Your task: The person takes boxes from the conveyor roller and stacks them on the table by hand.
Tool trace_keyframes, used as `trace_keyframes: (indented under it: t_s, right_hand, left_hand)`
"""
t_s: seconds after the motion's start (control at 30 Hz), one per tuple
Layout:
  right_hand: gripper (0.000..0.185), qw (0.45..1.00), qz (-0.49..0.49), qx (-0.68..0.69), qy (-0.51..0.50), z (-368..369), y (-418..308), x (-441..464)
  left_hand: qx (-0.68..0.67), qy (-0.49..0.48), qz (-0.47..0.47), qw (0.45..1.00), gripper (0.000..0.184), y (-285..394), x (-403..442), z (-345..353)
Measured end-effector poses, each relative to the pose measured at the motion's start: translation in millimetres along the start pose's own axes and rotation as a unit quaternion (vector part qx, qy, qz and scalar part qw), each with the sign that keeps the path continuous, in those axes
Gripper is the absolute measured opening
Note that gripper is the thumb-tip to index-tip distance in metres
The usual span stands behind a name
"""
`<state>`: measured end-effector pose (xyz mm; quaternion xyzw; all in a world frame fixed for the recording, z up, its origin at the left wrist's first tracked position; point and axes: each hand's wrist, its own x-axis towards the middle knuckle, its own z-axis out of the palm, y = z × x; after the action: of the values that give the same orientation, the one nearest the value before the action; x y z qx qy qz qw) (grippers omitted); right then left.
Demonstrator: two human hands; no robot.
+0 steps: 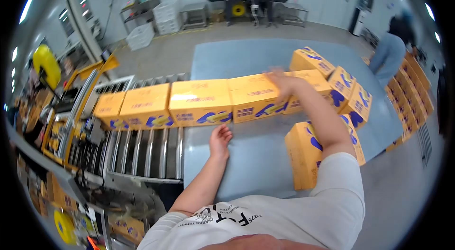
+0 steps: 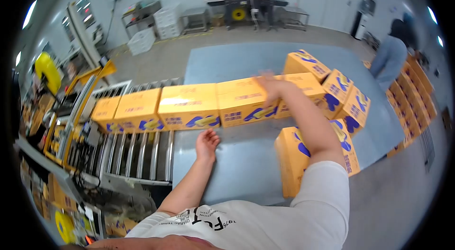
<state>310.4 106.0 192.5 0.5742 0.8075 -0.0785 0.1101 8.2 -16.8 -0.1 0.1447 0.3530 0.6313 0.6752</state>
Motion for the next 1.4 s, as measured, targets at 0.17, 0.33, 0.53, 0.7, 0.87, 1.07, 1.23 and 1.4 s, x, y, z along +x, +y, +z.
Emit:
trace_keyframes:
  t_s: [0.17,0.33,0.53,0.7,0.87,1.07,1.23,1.4]
  right_hand:
    - [0.131,0.991,-0.051,0.031,0.116,9,-17,18]
    - [0.108,0.977,0.129,0.002,0.168,-7,-73,20]
    - [0.076,0.979,0.155,-0.057,0.118,6,-37,39]
    - [0.06,0.954,0.278,0.025,0.11,16,38,79]
    - [0.046,0.918,0.377,-0.074,0.095,11,82,87]
    - [0.052,0.858,0.509,0.023,0.069,13,169,47]
    - [0.069,0.823,0.556,-0.037,0.11,14,200,16]
    - [0.123,0.996,-0.004,-0.002,0.085,-11,25,10]
  left_hand:
    - [0.031,-0.008,0.023,0.999,0.03,-5,4,-8]
    - [0.006,0.002,0.023,1.0,0.025,1,6,-11]
    - [0.026,-0.007,0.038,0.999,0.022,0,5,-8]
    - [0.041,-0.025,0.057,0.997,0.024,-4,7,-18]
    - [0.058,-0.041,0.077,0.994,0.026,-5,7,-20]
    - [0.064,-0.056,0.08,0.993,0.024,-4,3,-19]
    - [0.191,-0.098,0.126,0.968,0.01,-15,-9,-1]
    - [0.235,-0.113,0.138,0.956,0.01,-16,-14,1]
